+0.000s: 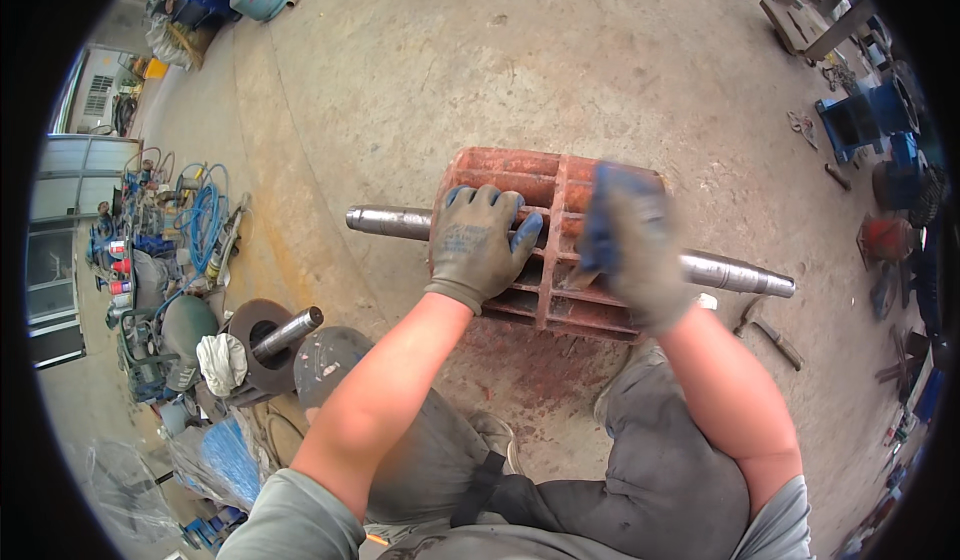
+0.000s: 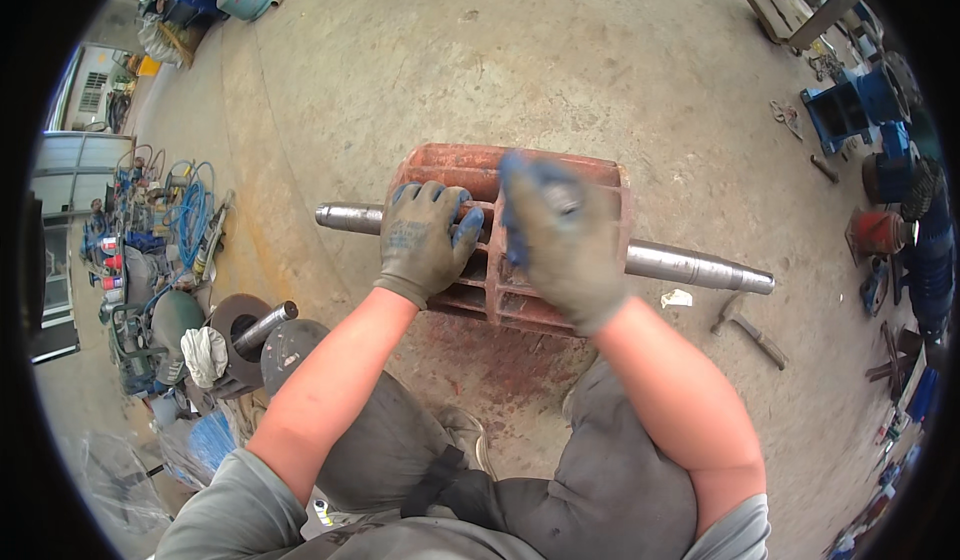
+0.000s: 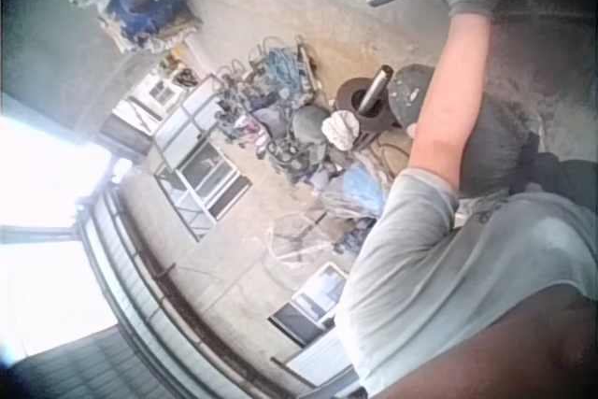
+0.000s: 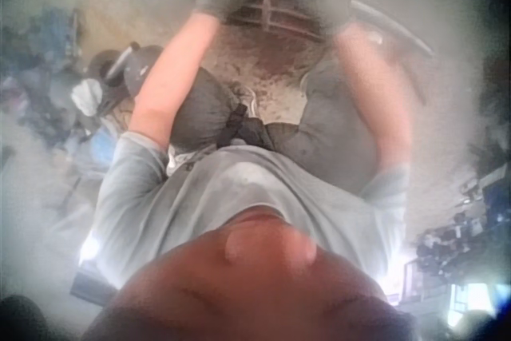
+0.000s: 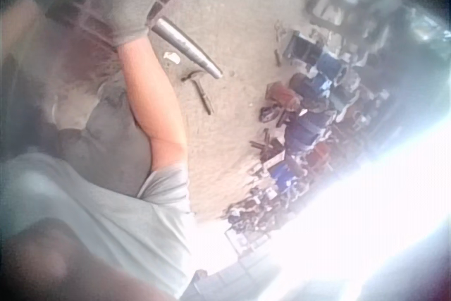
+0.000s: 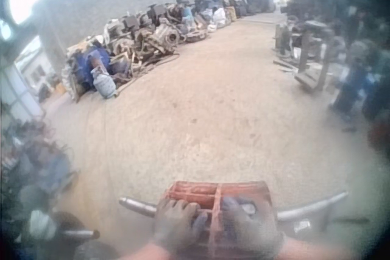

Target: The person sits on the workshop floor and uses a chisel to scrape rust and debris from the slots of a motor rotor. The person rotates the rotor to access different sections while continuing to scrape the surface.

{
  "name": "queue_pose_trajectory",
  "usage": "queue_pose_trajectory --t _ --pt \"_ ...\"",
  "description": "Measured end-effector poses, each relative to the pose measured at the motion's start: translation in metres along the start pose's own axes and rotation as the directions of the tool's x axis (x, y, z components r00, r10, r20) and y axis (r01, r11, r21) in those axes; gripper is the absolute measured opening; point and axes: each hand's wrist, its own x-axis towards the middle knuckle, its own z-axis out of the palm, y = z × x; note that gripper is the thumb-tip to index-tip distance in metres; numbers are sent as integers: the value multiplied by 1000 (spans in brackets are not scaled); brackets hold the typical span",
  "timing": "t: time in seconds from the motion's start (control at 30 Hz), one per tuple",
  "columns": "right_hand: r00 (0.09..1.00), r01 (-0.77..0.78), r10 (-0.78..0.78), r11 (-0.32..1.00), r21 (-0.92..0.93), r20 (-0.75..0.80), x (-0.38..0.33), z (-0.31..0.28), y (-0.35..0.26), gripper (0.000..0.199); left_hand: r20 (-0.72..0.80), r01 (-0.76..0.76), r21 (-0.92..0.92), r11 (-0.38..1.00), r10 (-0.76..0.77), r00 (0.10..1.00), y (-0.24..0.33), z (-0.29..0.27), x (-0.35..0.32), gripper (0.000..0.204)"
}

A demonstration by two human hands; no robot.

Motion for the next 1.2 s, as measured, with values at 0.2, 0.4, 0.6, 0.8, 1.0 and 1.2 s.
queue_pose_trajectory --t 0.2,0.4,0.6,0.8,1.0,1.2 --pt "998 32 -37 994 106 45 -3 -4 4 36 -11 6 1 1000 -6 1000 1 -1 0 31" --pt "996 31 -20 991 -132 82 -5 1 10 38 -12 -7 -14 1000 7 1000 0 0 1 31" --pt "977 208 -208 921 329 -35 -2 -3 -6 35 -32 2 -7 1000 -2 999 1 0 0 36" --pt "993 72 -78 995 71 87 -2 -4 16 37 -57 -13 -2 1000 13 998 0 0 -1 36" --pt "969 195 -223 953 231 101 -8 -8 25 37 -26 -7 -35 999 7 1000 1 -2 -2 33" --pt "979 100 -119 987 125 163 -2 -2 16 36 -49 -14 -7 1000 14 999 0 -2 1 37"
